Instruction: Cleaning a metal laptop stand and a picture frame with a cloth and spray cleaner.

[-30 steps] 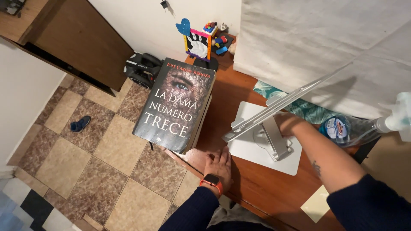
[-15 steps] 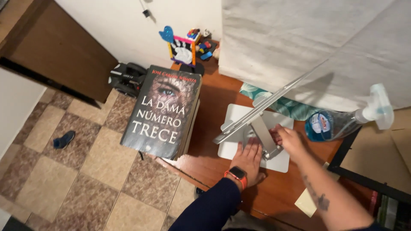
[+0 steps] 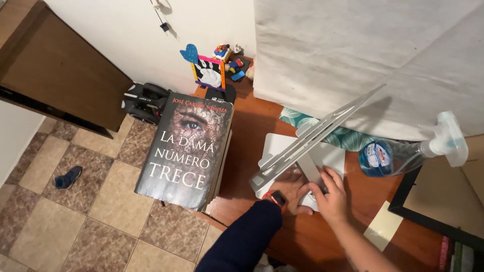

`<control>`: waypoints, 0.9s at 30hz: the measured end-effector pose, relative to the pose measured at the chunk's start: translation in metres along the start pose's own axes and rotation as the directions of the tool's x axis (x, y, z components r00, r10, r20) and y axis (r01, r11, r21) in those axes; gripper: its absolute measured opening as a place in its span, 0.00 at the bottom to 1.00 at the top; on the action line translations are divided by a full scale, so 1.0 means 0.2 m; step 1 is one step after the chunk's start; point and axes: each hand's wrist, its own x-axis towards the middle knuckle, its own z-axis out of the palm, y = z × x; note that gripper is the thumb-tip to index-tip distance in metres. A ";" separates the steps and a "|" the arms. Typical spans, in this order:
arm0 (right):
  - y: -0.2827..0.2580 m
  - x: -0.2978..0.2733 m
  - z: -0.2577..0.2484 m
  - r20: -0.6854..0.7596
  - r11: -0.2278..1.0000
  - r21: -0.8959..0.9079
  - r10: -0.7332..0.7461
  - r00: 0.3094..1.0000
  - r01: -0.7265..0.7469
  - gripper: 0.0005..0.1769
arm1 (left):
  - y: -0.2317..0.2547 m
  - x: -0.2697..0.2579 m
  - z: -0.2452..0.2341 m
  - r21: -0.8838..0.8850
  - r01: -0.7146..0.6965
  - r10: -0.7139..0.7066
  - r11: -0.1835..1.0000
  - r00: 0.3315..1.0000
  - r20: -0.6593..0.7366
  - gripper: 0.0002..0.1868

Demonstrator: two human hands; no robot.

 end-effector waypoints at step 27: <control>-0.01 -0.12 -0.07 0.107 0.975 -0.196 -0.085 0.991 0.105 0.35 | 0.02 0.07 -0.11 0.053 0.224 -0.226 0.973 0.887 0.403 0.55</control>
